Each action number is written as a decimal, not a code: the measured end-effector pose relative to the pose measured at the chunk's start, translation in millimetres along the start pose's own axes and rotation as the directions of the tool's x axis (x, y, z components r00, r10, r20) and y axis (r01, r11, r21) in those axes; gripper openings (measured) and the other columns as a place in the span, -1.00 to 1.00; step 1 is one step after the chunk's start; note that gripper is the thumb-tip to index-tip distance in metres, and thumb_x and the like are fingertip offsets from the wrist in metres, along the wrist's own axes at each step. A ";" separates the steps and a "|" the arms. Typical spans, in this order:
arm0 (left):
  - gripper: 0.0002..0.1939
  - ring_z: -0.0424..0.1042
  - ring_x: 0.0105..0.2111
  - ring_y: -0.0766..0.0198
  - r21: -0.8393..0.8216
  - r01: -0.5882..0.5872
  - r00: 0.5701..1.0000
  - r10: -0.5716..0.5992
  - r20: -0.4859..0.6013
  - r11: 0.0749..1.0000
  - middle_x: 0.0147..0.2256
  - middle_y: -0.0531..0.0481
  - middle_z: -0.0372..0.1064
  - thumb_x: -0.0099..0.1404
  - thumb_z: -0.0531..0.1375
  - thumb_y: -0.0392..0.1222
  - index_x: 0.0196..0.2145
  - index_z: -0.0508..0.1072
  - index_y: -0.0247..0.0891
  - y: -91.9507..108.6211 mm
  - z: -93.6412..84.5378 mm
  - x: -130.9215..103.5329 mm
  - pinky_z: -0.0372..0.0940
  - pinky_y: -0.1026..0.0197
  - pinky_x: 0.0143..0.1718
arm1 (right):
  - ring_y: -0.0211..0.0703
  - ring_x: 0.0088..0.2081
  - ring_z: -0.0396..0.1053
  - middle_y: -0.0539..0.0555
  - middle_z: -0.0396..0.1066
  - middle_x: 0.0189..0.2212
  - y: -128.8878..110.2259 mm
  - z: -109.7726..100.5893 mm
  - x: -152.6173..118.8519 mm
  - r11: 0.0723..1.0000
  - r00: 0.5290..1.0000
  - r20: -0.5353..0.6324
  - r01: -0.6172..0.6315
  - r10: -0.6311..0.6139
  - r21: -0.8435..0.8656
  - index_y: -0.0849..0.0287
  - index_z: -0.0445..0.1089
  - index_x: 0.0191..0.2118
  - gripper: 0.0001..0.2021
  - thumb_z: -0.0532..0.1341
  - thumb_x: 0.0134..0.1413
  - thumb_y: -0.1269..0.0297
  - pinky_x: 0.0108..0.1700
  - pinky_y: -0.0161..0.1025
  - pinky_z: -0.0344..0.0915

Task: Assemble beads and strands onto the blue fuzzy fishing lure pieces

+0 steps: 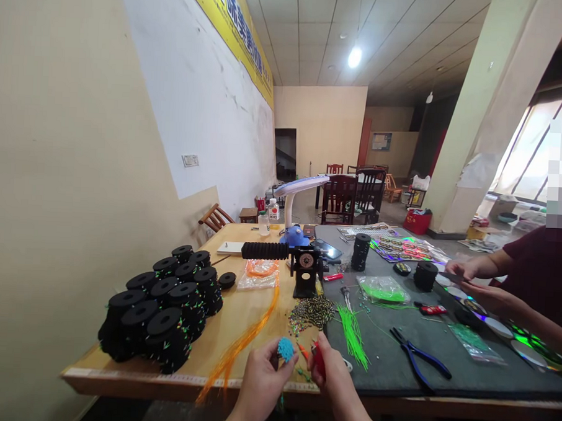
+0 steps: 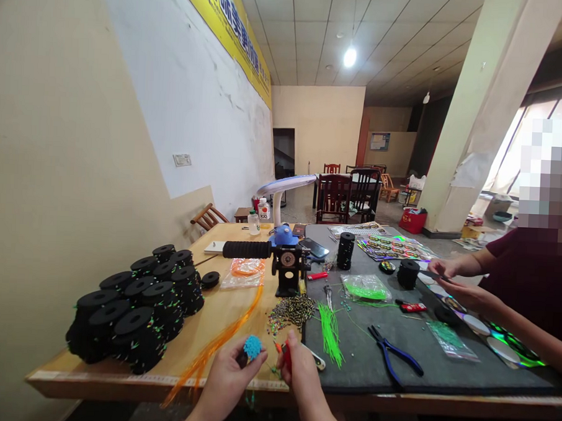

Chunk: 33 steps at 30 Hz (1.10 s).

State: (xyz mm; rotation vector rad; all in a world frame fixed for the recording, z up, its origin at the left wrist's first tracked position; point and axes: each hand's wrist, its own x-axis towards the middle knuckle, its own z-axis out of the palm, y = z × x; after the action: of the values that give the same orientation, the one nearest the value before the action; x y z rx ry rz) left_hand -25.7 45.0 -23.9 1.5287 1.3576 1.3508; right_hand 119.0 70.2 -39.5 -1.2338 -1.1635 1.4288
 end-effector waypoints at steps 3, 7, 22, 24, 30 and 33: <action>-0.78 0.28 -0.53 0.28 -0.081 0.031 0.999 -0.034 -0.029 0.996 -0.59 0.04 0.33 0.11 0.29 -0.13 -0.56 0.41 -0.30 0.5 2.4 -1.3 0.19 0.32 -0.48 | -0.40 -0.73 -0.13 -0.15 -0.01 -0.82 8.0 -2.9 -1.3 0.995 1.000 -0.027 -0.012 0.015 0.101 0.19 0.35 -0.58 -0.28 0.01 -0.22 -0.50 -0.66 -0.37 -0.20; -0.76 0.29 -0.55 0.27 -0.146 0.074 0.994 -0.084 -0.065 0.986 -0.60 0.03 0.35 0.06 0.33 -0.10 -0.57 0.43 -0.31 -1.0 7.6 -4.5 0.19 0.32 -0.50 | -0.37 -0.64 0.02 -0.12 0.16 -0.70 13.9 -3.6 -3.5 0.988 0.989 -0.109 0.113 -0.102 0.103 0.22 0.40 -0.47 -0.41 0.31 -0.35 -0.31 -0.58 -0.37 0.01; -0.63 0.37 -0.47 0.21 -0.264 0.140 0.989 -0.146 -0.006 0.954 -0.54 -0.03 0.45 -0.01 0.37 0.08 -0.53 0.48 -0.32 -7.3 14.2 -11.3 0.29 0.26 -0.39 | -0.21 -0.51 0.25 0.02 0.37 -0.59 8.7 -8.1 -0.9 0.973 0.970 -0.078 0.226 -0.230 -0.057 0.25 0.40 -0.49 -0.53 0.32 -0.24 -0.15 -0.40 -0.30 0.20; -0.60 0.39 -0.45 0.19 -0.299 0.175 0.982 -0.187 -0.011 0.938 -0.53 -0.04 0.46 -0.07 0.39 0.11 -0.52 0.50 -0.32 -6.7 15.9 -11.6 0.31 0.24 -0.37 | -0.19 -0.52 0.27 0.02 0.37 -0.61 8.0 -10.3 -0.6 0.963 0.968 -0.066 0.233 -0.243 -0.132 0.24 0.38 -0.52 -0.53 0.29 -0.21 -0.16 -0.42 -0.29 0.21; -0.48 0.44 -0.39 0.15 -0.402 0.300 0.936 -0.349 -0.052 0.865 -0.48 -0.07 0.52 -0.21 0.43 0.18 -0.46 0.55 -0.35 -12.6 16.7 -11.6 0.32 0.19 -0.25 | 0.06 -0.27 0.49 0.18 0.55 -0.28 2.9 -63.4 -2.4 0.817 0.917 -0.187 0.203 -0.352 -0.539 0.18 0.37 -0.03 -0.47 0.22 -0.05 -0.09 -0.22 -0.17 0.33; -0.48 0.45 -0.39 0.15 -0.424 0.298 0.932 -0.356 -0.062 0.855 -0.50 -0.07 0.51 -0.21 0.43 0.18 -0.46 0.56 -0.35 -17.7 17.2 -12.1 0.31 0.19 -0.24 | 0.14 -0.26 0.49 0.26 0.53 -0.26 16.2 -113.2 7.7 0.564 0.832 -0.258 0.078 -0.491 -0.822 0.22 0.37 -0.05 -0.58 0.07 0.10 0.04 -0.24 -0.09 0.33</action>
State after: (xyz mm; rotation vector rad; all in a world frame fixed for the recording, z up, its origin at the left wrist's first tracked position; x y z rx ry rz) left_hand -12.7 39.7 -47.6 0.8916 1.2479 1.4261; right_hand 229.9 86.2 -63.8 -1.7364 -1.6139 0.2412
